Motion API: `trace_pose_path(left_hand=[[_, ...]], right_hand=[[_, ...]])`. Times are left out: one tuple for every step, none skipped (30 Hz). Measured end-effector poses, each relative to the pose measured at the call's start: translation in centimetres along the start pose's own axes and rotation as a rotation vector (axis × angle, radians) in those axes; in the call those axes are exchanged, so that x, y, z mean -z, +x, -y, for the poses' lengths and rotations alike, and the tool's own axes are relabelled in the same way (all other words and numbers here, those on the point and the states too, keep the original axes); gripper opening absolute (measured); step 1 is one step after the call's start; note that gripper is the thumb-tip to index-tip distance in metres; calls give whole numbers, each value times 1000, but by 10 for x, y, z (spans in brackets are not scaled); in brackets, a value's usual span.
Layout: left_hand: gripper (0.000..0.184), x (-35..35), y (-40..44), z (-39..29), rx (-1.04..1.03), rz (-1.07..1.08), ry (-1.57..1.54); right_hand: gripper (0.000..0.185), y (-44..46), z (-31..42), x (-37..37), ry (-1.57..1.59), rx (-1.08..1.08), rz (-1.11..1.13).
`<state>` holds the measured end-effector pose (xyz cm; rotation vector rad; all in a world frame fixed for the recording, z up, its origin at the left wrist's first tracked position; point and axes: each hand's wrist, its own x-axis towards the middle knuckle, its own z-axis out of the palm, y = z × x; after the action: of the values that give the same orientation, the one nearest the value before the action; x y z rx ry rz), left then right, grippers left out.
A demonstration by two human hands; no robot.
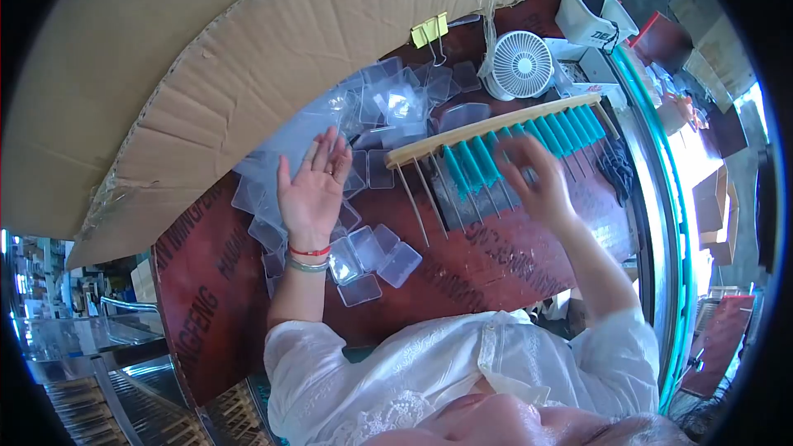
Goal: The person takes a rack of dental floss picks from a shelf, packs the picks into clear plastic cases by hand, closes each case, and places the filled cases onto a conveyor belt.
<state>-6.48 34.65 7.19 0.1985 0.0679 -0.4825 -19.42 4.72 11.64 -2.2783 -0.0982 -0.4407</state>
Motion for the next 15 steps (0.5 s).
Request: trace_pose_path(left_hand=[[53, 1, 2, -5, -41, 68, 19], [55, 2, 3, -11, -84, 134, 40], [56, 3, 1, -15, -127, 197, 62], [56, 4, -1, -17, -135, 192, 64], [55, 5, -4, -19, -204, 137, 120], [55, 5, -6, -21, -273, 82, 175], [55, 5, -7, -23, -341, 28, 230], [55, 5, -9, -25, -353, 27, 230], [50, 6, -12, -26, -366, 19, 246], [45, 8, -16, -27, -379, 8, 260], [41, 10, -21, -27, -392, -4, 274], [41, 13, -25, -28, -402, -13, 272], [39, 16, -27, -28, -452, -24, 371], [38, 19, -30, -29, -501, -34, 471], [37, 21, -31, -29, -549, -44, 572]], right_hand=[[30, 30, -6, -15, 77, -16, -27], [34, 58, -10, -29, 156, -31, -54], [35, 85, -7, -41, 494, -255, -81], [36, 107, -7, -48, 832, -483, -102], [36, 122, -17, -54, 835, -481, -92], [35, 135, -33, -65, 956, -457, -74], [35, 145, -30, -72, 1075, -430, -55], [34, 151, -27, -77, 1194, -402, -35], [34, 152, -26, -82, 1197, -401, -22], [33, 152, -24, -90, 1167, -375, -5], [31, 151, -22, -99, 1138, -351, 12], [30, 151, -16, -105, 1109, -328, 28], [30, 152, -12, -109, 1110, -330, 40], [28, 154, -9, -112, 1117, -332, 68], [27, 156, -7, -114, 1124, -333, 95]])
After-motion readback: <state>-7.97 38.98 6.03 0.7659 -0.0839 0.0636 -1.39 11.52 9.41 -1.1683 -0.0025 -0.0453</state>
